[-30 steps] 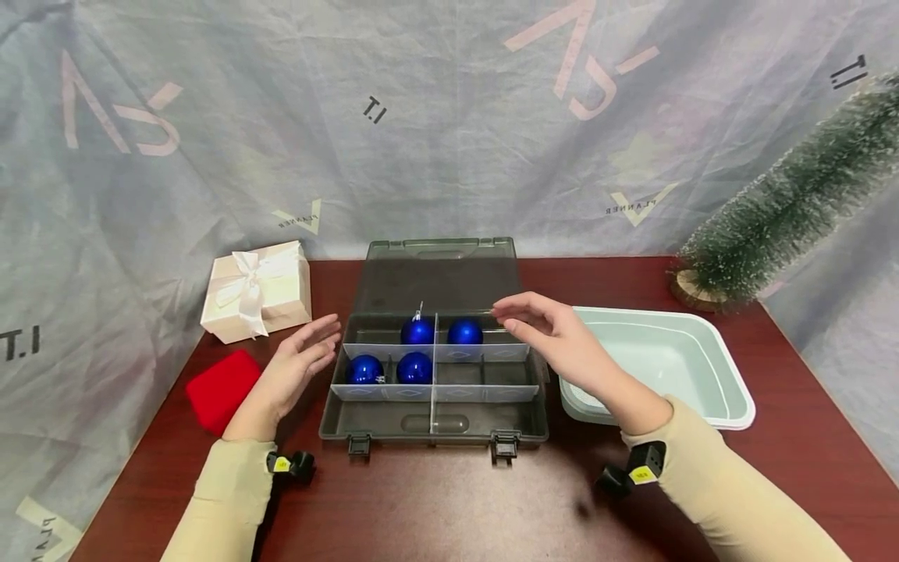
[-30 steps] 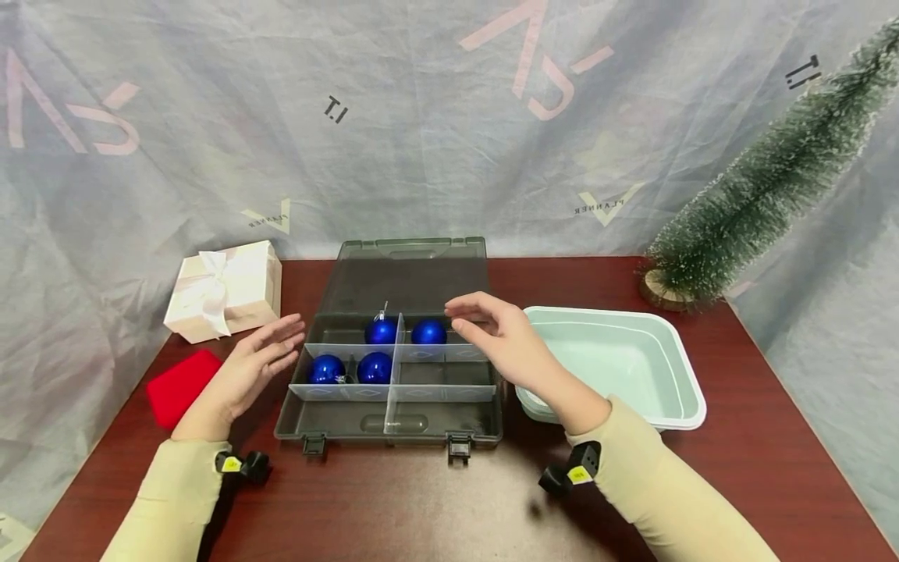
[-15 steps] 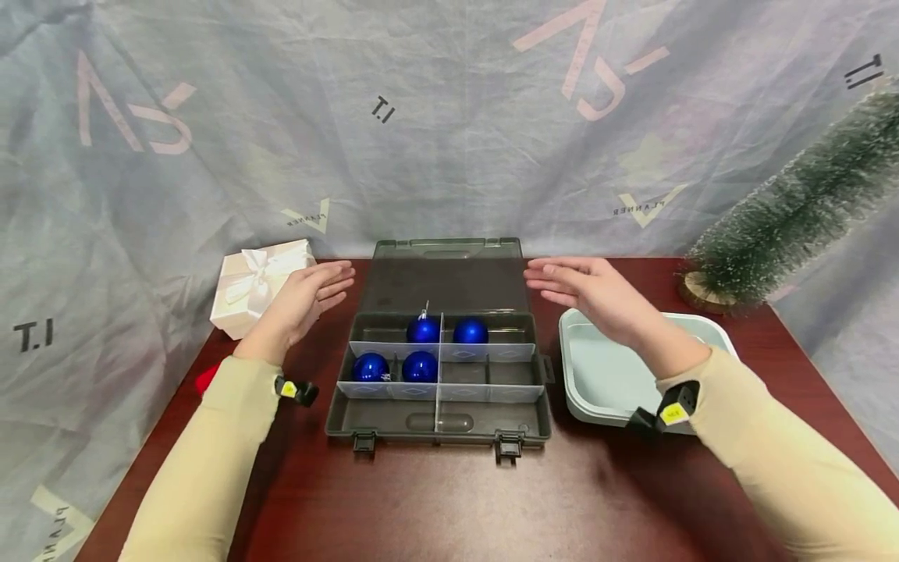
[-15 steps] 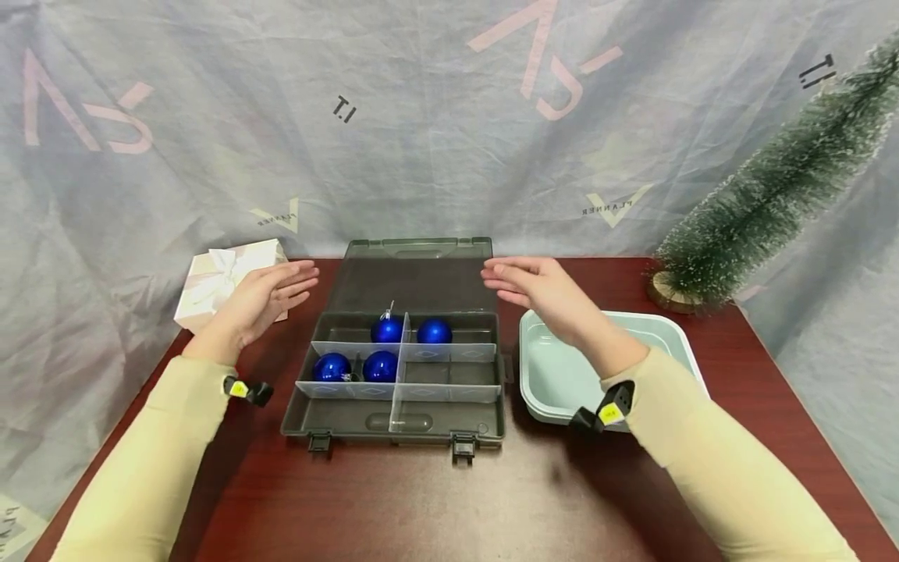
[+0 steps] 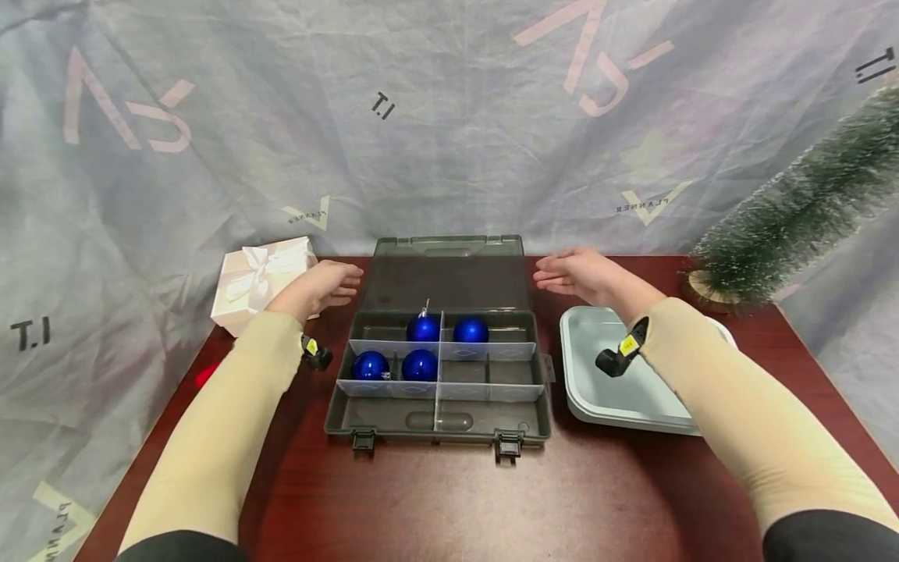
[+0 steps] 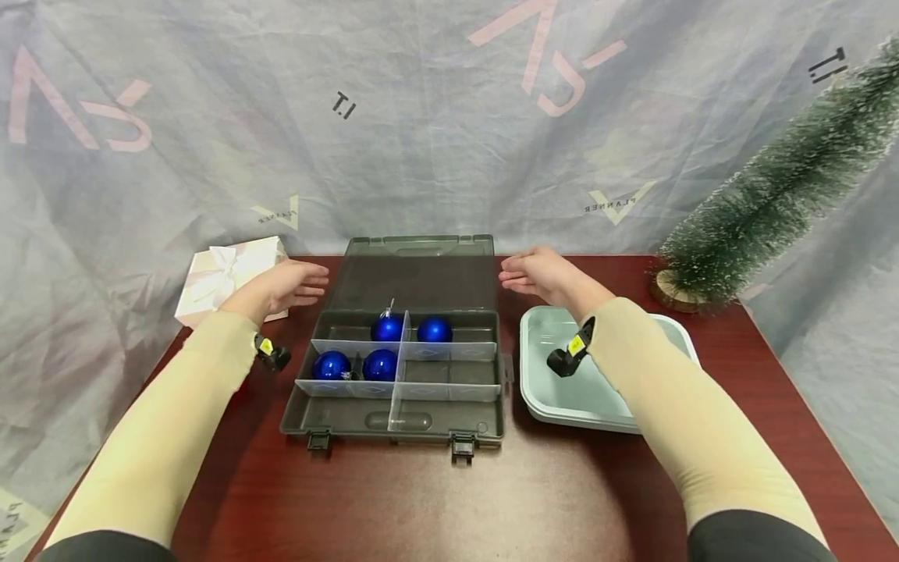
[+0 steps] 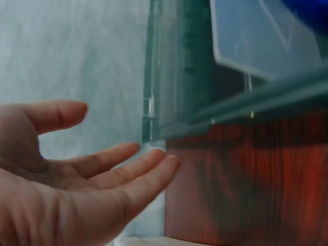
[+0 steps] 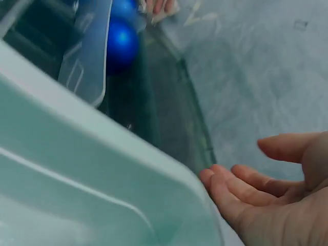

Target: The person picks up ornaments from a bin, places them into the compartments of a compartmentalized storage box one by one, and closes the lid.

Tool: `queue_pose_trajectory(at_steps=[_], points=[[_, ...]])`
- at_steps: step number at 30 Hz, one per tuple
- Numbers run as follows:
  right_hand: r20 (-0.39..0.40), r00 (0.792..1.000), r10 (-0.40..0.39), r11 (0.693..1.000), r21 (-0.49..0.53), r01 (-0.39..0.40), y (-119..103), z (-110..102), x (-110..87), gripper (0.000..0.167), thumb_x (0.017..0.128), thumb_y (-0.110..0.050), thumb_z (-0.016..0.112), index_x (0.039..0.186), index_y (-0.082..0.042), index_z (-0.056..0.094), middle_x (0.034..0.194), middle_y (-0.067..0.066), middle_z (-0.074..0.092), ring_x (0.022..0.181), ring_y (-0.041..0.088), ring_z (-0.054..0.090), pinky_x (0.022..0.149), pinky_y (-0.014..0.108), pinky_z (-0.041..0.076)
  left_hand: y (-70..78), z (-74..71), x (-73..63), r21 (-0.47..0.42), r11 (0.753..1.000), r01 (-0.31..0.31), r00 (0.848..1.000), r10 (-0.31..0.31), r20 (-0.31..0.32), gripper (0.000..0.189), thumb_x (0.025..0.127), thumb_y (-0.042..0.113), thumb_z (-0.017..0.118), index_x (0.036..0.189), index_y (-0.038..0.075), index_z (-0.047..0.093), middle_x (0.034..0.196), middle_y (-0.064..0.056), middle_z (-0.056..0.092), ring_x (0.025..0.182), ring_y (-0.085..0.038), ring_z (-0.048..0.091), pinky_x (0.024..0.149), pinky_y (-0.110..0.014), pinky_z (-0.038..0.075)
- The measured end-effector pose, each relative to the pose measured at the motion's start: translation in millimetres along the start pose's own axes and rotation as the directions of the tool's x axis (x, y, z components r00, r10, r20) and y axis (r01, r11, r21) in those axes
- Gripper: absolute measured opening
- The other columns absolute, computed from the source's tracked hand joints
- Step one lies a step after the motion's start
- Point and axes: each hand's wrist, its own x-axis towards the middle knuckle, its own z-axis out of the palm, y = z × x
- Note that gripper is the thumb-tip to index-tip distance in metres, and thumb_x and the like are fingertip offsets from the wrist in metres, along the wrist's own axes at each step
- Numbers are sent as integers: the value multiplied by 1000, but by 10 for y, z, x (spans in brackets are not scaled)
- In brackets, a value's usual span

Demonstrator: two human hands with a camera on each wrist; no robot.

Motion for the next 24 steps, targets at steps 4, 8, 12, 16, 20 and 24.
queue_pose_trajectory(at_steps=[4,8,12,16,20,24], points=[[-13,997,75,993,-85,-76,47,3,123,49,109,-9,43,147,19,32,138,32,52,121,33,59,112,45,38,31,-11,76,58,995,83,997,-83,-1,55,107,11,40,153,-14,27,158,-33,29,142,-47,36,115,-51,32],[8,992,128,983,-136,-125,79,46,223,46,106,-4,47,143,21,37,130,31,56,112,30,63,108,45,43,34,-20,149,59,989,133,991,-133,4,54,106,8,39,153,-16,26,155,-36,32,140,-49,37,114,-52,34],[20,988,152,978,-149,-148,105,98,308,42,101,3,50,137,23,41,108,19,65,94,21,65,103,44,48,-2,-22,214,35,987,156,987,-157,32,51,107,6,33,152,-17,27,154,-37,32,139,-49,38,114,-51,35],[1,987,162,980,-117,-161,118,123,363,37,100,7,48,132,24,43,97,14,64,88,19,63,100,42,50,-36,-36,255,3,990,143,988,-143,53,51,107,5,26,152,-17,25,154,-38,31,135,-46,41,112,-49,37],[3,985,171,984,-41,-171,126,110,381,31,101,7,45,129,22,44,99,15,63,89,20,62,98,40,51,-45,-37,276,-26,991,132,989,-131,63,51,107,6,22,152,-18,24,152,-36,32,131,-43,44,110,-47,39],[12,982,186,982,43,-186,135,91,378,22,104,5,43,122,17,50,98,15,64,89,21,64,95,38,52,-41,-33,287,-46,990,132,990,-129,65,52,108,9,22,152,-17,24,152,-36,33,134,-44,43,111,-47,39]])
